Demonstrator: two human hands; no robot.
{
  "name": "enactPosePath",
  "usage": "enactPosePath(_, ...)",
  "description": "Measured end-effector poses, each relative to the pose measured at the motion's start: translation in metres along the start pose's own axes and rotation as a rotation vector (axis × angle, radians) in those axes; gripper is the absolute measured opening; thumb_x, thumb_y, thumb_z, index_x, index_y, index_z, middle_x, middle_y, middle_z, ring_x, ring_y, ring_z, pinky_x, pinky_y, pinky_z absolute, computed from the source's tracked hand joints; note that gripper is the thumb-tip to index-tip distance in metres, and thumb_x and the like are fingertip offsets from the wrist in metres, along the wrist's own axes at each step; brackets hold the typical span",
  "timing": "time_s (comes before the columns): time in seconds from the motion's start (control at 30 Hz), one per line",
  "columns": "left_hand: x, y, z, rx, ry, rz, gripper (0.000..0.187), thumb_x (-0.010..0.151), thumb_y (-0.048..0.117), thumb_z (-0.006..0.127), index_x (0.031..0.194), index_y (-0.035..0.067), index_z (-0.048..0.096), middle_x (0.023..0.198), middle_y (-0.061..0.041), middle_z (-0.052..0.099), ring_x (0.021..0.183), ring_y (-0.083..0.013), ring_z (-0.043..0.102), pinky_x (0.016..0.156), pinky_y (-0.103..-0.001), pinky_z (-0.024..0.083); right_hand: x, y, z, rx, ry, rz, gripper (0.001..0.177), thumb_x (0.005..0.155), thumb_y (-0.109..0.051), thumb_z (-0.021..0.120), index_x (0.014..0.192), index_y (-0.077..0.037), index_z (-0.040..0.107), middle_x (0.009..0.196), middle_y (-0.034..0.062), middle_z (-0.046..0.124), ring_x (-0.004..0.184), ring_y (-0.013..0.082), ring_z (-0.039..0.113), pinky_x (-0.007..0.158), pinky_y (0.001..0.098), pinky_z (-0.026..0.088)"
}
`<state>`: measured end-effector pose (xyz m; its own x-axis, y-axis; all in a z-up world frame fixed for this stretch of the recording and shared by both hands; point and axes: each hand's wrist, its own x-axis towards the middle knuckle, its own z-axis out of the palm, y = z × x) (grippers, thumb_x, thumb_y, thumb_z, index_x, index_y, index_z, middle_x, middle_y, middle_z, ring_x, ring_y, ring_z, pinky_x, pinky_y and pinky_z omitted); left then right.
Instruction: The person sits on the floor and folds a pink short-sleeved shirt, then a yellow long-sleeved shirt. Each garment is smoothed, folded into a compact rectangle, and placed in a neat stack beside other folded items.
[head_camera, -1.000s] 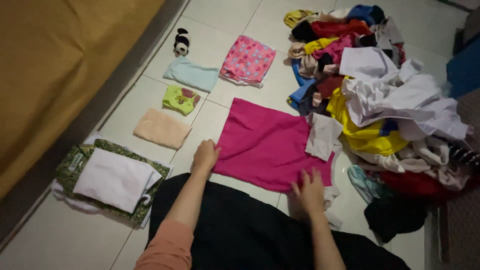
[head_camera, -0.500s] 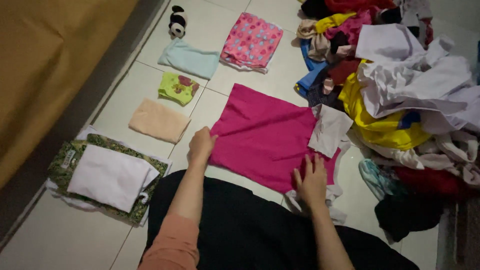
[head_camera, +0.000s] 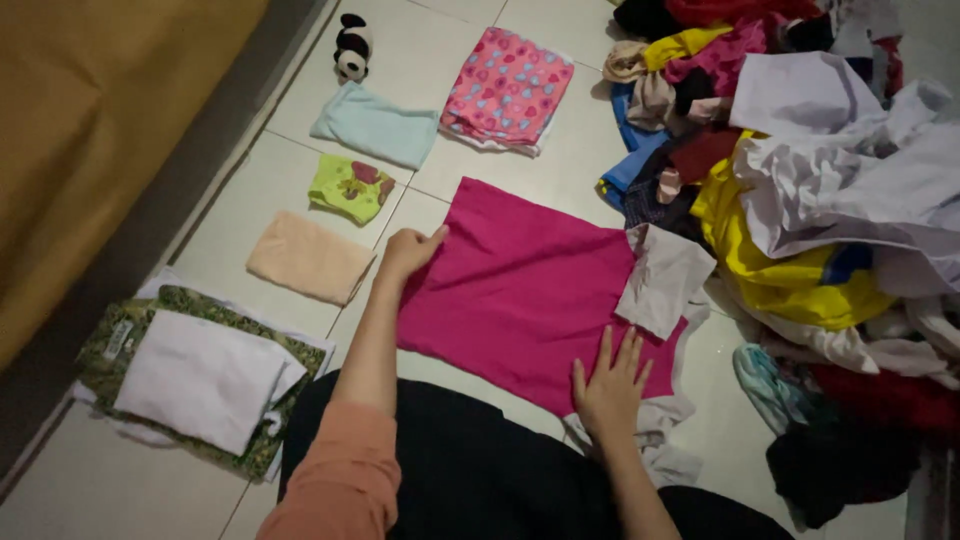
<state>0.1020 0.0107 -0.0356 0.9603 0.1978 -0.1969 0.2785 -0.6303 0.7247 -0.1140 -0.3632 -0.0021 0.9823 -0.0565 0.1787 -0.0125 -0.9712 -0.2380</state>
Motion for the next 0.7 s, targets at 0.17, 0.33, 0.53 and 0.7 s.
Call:
enactPosePath(0.17,0.012,0.056,0.007,0.118,-0.024,-0.036,0.063,0.077,0.066,0.075,0.085,0.004,0.077,0.087,-0.018,0.076,0.086,-0.0338,0.074,0.081,-0.043,0.057,0.004,-0.005,-0.006,-0.015,0.020,0.010,0.079,0.093,-0.047,0.055,0.156,-0.005,0.037,0.164,0.0282,0.026,0.154,0.0416,0.022,0.121,0.0617,0.015)
enactPosePath(0.33,0.015,0.067,0.009,0.076,0.159,0.073,0.040,0.081,0.043,0.079,0.099,0.008,0.074,0.097,-0.016,0.075,0.093,-0.0351,0.072,0.080,-0.045,0.056,0.005,-0.009,-0.010,-0.021,0.038,0.022,0.078,0.091,-0.048,0.056,0.156,-0.007,0.038,0.162,0.0269,0.029,0.152,0.0406,0.025,0.121,0.0614,0.017)
enactPosePath(0.53,0.028,0.073,0.011,0.004,0.214,0.062,0.047,0.090,0.049,0.073,0.109,0.006,0.070,0.096,-0.018,0.074,0.093,-0.0371,0.071,0.081,-0.048,0.055,0.006,-0.008,-0.010,-0.035,0.035,0.027,0.077,0.091,-0.047,0.057,0.156,-0.009,0.038,0.163,0.0256,0.029,0.152,0.0400,0.026,0.121,0.0613,0.017)
enactPosePath(0.7,0.059,0.086,0.021,0.208,0.306,0.410,0.061,0.084,0.060,0.079,0.104,0.003,0.078,0.099,-0.024,0.072,0.096,-0.0425,0.067,0.084,-0.049,0.053,0.006,-0.007,-0.010,-0.012,0.005,0.046,0.077,0.091,-0.048,0.057,0.156,-0.011,0.037,0.164,0.0244,0.027,0.153,0.0395,0.024,0.121,0.0609,0.015)
